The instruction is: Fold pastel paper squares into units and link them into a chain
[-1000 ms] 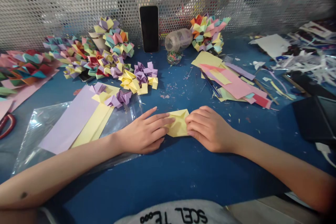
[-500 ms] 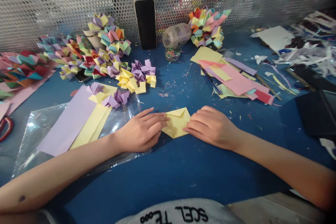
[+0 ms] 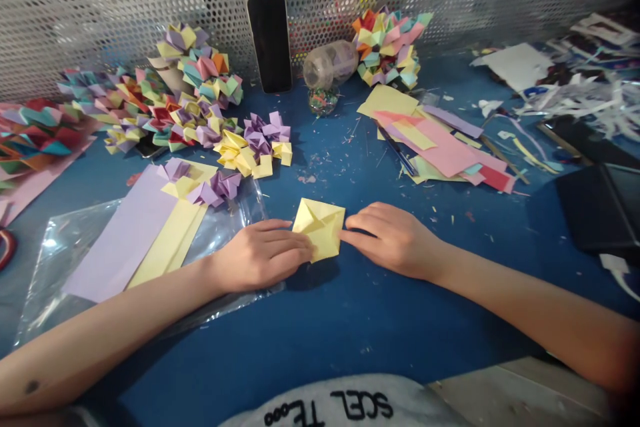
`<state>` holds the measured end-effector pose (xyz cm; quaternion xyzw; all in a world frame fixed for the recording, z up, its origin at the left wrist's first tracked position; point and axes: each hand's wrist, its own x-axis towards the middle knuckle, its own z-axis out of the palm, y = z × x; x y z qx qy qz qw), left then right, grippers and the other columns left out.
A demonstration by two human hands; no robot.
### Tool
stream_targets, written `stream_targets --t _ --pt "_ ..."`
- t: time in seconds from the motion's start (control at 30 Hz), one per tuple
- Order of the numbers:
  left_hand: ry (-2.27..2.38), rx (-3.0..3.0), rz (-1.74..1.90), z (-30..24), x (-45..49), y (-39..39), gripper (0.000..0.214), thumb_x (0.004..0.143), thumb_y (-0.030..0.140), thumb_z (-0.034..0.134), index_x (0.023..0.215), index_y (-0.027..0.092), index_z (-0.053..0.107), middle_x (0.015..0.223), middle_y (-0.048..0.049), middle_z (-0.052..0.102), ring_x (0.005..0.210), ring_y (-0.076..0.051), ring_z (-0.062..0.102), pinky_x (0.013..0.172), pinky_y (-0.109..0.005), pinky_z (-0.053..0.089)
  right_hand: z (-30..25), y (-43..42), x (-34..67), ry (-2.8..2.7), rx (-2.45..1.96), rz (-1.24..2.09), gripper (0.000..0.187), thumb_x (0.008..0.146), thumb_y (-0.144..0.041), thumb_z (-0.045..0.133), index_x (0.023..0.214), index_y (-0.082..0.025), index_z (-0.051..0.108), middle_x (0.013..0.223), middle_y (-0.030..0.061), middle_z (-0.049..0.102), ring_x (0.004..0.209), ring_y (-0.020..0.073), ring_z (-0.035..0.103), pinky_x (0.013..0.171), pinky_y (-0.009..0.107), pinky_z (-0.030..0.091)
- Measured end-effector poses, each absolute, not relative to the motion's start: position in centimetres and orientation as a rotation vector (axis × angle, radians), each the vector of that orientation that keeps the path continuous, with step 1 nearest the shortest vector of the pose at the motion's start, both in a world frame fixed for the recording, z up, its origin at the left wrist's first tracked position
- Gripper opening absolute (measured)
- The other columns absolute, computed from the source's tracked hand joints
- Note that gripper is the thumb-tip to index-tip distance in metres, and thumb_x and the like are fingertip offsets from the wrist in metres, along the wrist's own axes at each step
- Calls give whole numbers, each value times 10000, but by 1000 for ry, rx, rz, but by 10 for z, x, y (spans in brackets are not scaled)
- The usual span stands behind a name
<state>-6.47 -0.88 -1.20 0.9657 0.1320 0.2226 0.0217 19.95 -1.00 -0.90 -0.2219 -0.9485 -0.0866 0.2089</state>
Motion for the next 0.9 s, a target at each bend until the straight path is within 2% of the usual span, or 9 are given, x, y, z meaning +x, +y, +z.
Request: stream_targets --t 0.13,0.23,0.43,0.53,0.63,0.8,0.9 --pt "362 2993 674 -13 -63 -9 161 857 173 536 1007 161 592 1079 -10 681 1056 -125 610 946 -277 483 -9 -9 194 -2623 -669 -169 182 842 -99 484 931 -129 640 942 84 672 874 190 583 713 332 477" --pt "294 2957 618 -12 -59 -7 250 869 196 509 1101 143 584 1126 -49 658 1129 -149 565 979 -293 471 -9 -12 195 -2627 -660 -54 205 829 -155 518 996 -126 634 1004 100 666 944 218 585 750 372 495" --pt "359 2916 292 -8 -56 -6 423 912 303 435 1301 136 444 1324 -105 508 1273 -203 423 1057 -423 370 -7 -16 200 -2575 -713 -85 204 836 -173 541 1018 -118 616 1037 115 657 902 188 618 782 341 535" --pt "402 2922 202 -8 -56 -6 443 929 329 387 1336 153 394 1372 -102 454 1302 -202 381 1075 -455 321 -5 -15 199 -2620 -701 -97 248 841 -326 572 949 -110 629 971 118 666 880 198 629 780 347 545" --pt "383 2943 229 -9 -57 -7 439 922 318 403 1325 143 406 1356 -104 473 1297 -196 389 1083 -430 314 -5 -14 199 -2701 -610 -165 271 847 -387 565 921 -139 644 949 93 678 923 202 633 816 355 541" --pt "453 3009 554 -11 -61 -7 331 871 193 469 1195 147 522 1226 -84 588 1195 -187 501 1034 -379 389 -8 -12 202 -2690 -452 -371 173 855 -225 575 974 -114 632 964 96 685 964 195 633 818 334 549" --pt "525 2995 588 -12 -61 -7 293 857 178 473 1138 147 552 1188 -82 609 1122 -186 556 977 -369 442 -9 -13 201 -2705 -441 -440 151 857 -175 559 979 -117 627 985 88 686 971 198 631 785 327 557"
